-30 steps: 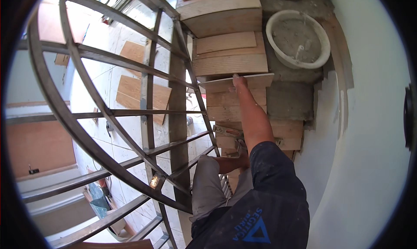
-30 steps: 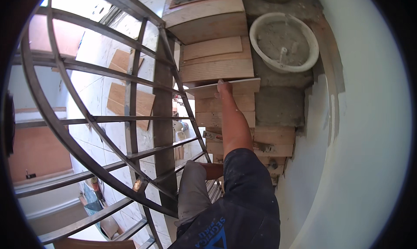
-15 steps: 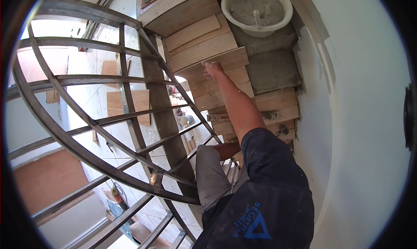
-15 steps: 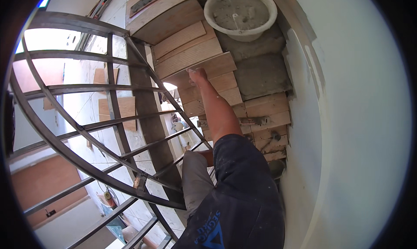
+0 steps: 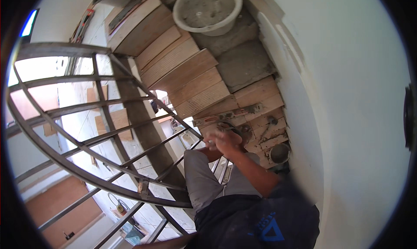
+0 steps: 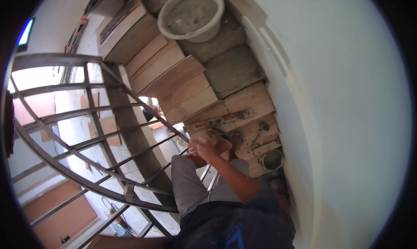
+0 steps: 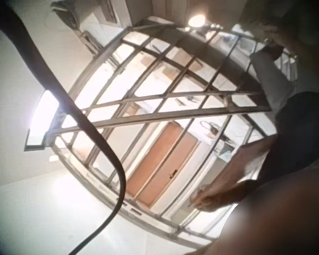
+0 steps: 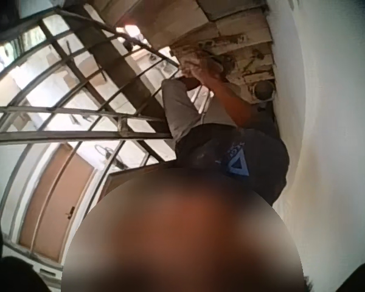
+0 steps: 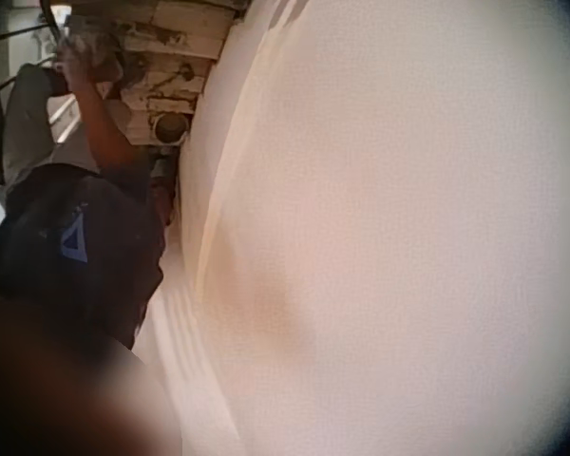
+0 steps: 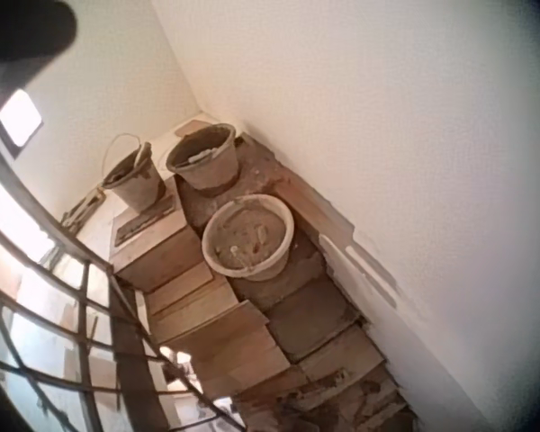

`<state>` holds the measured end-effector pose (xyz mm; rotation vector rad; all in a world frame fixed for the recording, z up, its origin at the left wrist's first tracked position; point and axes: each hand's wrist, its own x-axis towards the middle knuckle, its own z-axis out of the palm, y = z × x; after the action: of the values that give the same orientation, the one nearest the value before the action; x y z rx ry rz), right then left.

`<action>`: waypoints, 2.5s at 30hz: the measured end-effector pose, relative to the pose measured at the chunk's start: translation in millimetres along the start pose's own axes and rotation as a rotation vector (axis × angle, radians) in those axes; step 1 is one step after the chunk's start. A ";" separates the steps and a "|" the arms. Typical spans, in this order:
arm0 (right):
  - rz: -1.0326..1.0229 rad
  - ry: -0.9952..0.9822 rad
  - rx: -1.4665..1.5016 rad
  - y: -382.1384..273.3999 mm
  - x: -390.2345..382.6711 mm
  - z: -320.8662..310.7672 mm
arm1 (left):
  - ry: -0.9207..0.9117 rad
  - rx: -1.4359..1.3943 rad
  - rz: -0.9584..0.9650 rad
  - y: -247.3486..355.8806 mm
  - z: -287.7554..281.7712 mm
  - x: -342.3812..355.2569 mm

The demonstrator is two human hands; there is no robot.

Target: Measuring and installing tiles on a concrete staircase.

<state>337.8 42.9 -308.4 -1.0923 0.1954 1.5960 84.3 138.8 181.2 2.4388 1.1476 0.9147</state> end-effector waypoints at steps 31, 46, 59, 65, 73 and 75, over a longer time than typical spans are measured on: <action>-0.307 0.790 -0.103 54.8 112.6 -259.8 | -1.164 -0.138 -0.066 -122.2 650.2 -172.9; -0.134 0.720 0.123 -21.9 210.3 -257.5 | -1.111 0.123 0.340 -228.8 777.2 -170.3; -0.269 0.977 0.649 14.5 190.0 -298.4 | -0.535 -0.559 -0.906 -240.0 767.7 -199.0; -0.204 0.845 0.737 11.5 197.2 -317.2 | -0.505 -0.776 -0.986 -244.8 807.1 -203.4; -0.152 0.687 0.834 1.1 216.6 -340.5 | -0.534 -0.958 -1.185 -216.9 814.1 -195.5; -0.140 0.691 0.796 -5.2 218.1 -339.2 | -0.542 -0.946 -1.198 -220.8 816.1 -194.3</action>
<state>538.5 -21.1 -652.4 -0.9320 1.0860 0.8140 397.9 133.8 -627.6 0.8501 1.2318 0.2283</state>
